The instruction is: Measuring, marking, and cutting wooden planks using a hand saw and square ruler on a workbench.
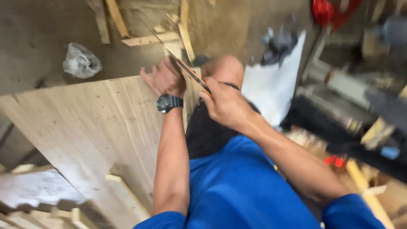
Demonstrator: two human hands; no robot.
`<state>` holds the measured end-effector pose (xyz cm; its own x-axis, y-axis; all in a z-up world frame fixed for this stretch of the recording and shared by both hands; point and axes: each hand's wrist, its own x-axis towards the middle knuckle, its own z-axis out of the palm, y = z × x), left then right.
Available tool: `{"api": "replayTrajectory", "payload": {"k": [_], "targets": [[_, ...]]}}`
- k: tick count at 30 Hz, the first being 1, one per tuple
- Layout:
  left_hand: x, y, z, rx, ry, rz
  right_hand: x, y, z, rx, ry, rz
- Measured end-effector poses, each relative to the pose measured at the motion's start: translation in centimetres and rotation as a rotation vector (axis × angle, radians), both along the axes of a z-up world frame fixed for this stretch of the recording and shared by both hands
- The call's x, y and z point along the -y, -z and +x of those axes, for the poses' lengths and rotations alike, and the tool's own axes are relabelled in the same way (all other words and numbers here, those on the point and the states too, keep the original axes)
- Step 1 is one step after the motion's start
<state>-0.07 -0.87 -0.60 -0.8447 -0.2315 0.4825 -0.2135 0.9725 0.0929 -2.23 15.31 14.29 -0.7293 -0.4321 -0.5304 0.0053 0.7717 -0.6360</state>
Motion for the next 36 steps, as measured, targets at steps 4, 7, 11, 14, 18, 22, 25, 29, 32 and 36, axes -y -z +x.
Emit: {"api": "replayTrajectory", "payload": {"k": [4, 7, 11, 14, 18, 22, 25, 29, 32, 36], "targets": [[0.2, 2.6, 1.6, 0.058, -0.147, 0.134, -2.9, -7.7, 1.2, 0.088, 0.075, -0.005], [0.0, 2.2, 1.2, 0.082, -0.143, 0.122, -2.2, -2.6, 1.1, 0.088, 0.032, 0.026], [-0.9, 1.2, -0.8, -0.018, -0.157, -0.078, 1.1, 2.4, -0.6, 0.101, 0.076, -0.033], [-1.0, 0.6, 0.2, -0.060, -0.158, -0.178, -1.4, -3.4, 1.4, 0.166, 0.080, -0.022], [-0.4, -2.5, -0.7, 0.659, -0.250, 0.461, -3.3, -7.0, 1.1, 0.189, 0.048, 0.098], [0.0, -0.7, 0.7, 0.620, -0.245, 0.380, 1.2, 1.0, -0.6, 0.133, 0.043, 0.012], [-0.2, 1.2, 1.1, 0.342, -0.228, 0.265, 0.5, -1.7, -0.9, 0.097, 0.080, -0.039], [-0.2, 1.3, 0.9, 0.408, -0.241, 0.355, -3.2, -6.6, 0.8, 0.233, 0.074, 0.079], [-0.3, 0.0, 1.0, 0.494, -0.284, 0.383, -0.6, -2.0, -0.1, 0.207, 0.056, 0.058], [-1.0, -0.4, 1.0, 0.255, -0.200, 0.141, 2.1, 2.0, -2.1, 0.174, 0.065, -0.024]]}}
